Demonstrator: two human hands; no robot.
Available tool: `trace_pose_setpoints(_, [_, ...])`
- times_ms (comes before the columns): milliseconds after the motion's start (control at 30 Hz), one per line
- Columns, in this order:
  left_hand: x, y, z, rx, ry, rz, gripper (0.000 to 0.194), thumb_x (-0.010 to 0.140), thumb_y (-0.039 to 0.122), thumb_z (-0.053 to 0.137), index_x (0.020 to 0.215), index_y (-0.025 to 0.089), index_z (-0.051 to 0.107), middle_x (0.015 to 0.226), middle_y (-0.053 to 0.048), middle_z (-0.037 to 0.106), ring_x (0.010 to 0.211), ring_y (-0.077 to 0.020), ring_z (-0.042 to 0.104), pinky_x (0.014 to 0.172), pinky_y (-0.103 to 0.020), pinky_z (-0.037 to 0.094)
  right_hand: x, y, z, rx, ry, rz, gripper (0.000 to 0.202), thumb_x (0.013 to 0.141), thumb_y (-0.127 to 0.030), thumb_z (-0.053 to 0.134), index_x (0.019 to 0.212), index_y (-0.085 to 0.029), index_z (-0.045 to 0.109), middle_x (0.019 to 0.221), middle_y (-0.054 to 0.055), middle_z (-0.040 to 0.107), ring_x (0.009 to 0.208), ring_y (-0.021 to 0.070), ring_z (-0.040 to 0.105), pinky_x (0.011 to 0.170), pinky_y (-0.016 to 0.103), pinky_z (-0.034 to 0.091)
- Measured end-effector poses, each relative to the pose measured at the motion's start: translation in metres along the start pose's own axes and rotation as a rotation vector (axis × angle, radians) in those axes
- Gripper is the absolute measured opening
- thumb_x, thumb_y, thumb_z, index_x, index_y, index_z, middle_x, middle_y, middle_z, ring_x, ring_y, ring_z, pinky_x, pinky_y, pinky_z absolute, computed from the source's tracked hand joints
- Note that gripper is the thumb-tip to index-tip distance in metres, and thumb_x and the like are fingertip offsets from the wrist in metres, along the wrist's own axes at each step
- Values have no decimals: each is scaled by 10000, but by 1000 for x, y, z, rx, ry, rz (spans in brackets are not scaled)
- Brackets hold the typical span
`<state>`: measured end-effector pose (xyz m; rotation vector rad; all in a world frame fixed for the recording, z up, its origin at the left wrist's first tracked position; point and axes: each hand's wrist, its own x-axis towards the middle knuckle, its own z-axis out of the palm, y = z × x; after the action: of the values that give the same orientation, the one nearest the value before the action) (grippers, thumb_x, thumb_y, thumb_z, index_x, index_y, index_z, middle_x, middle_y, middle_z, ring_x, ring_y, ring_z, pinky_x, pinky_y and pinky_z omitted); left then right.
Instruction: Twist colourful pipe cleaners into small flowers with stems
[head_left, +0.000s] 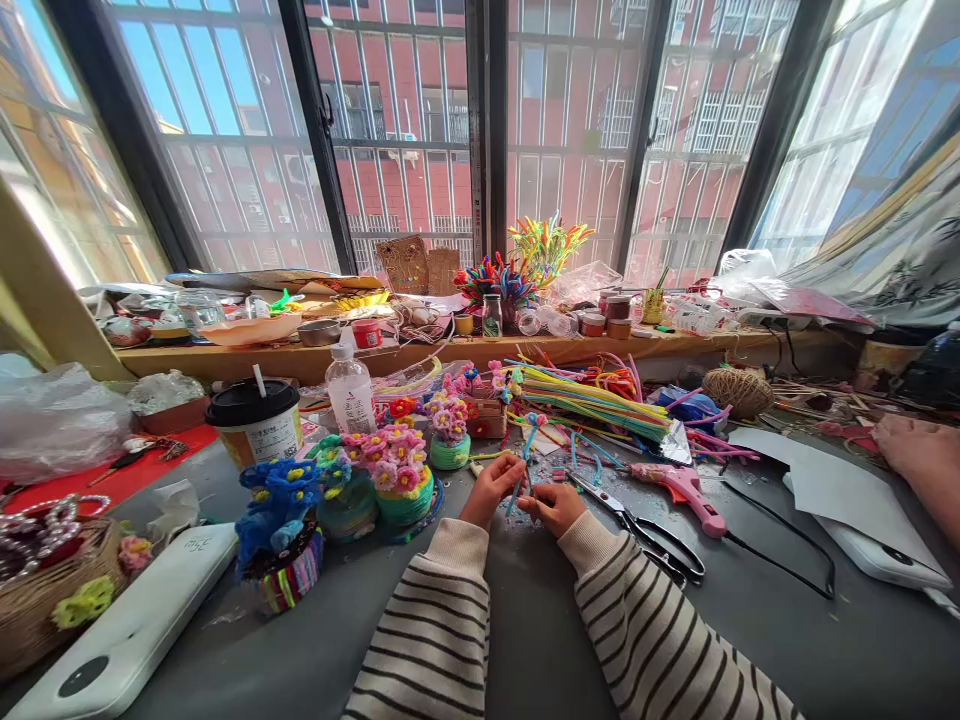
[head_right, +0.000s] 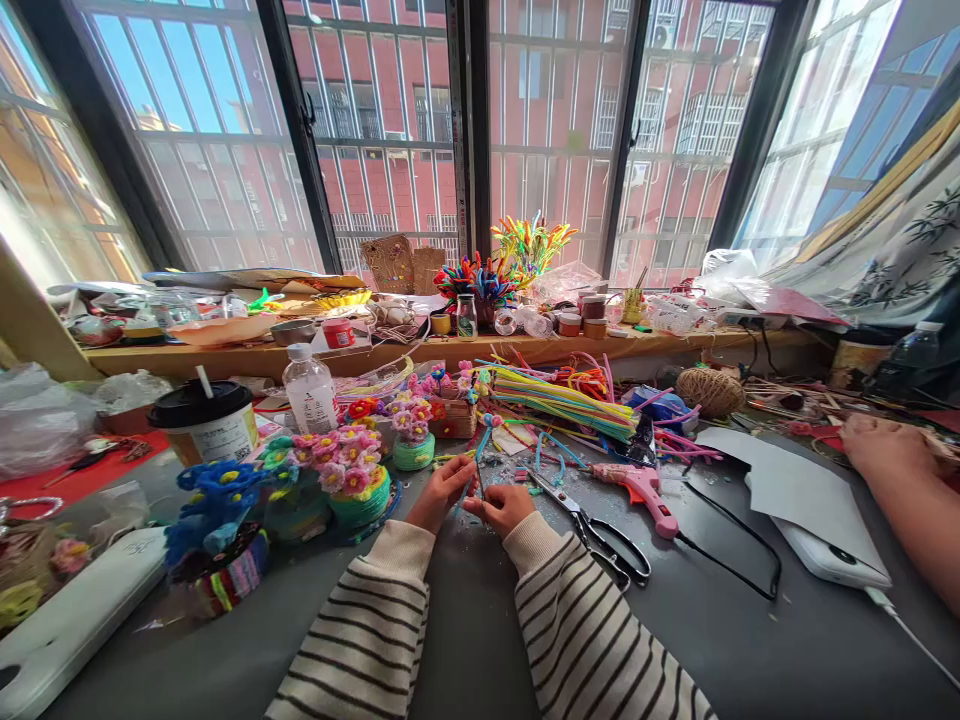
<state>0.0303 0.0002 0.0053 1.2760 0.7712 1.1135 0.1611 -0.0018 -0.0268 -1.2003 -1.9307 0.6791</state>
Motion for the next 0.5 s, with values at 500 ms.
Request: trace_pose_setpoints(500, [4,-7,-4,48,60,-6,180,618,339,525,587,184,439,512,37,394,477,-75,376,460,-199,298,0,-2,2,71,-31,55,526,615,-613,426,366,-151,435,361,-15,426,366,60,329,391,197,239])
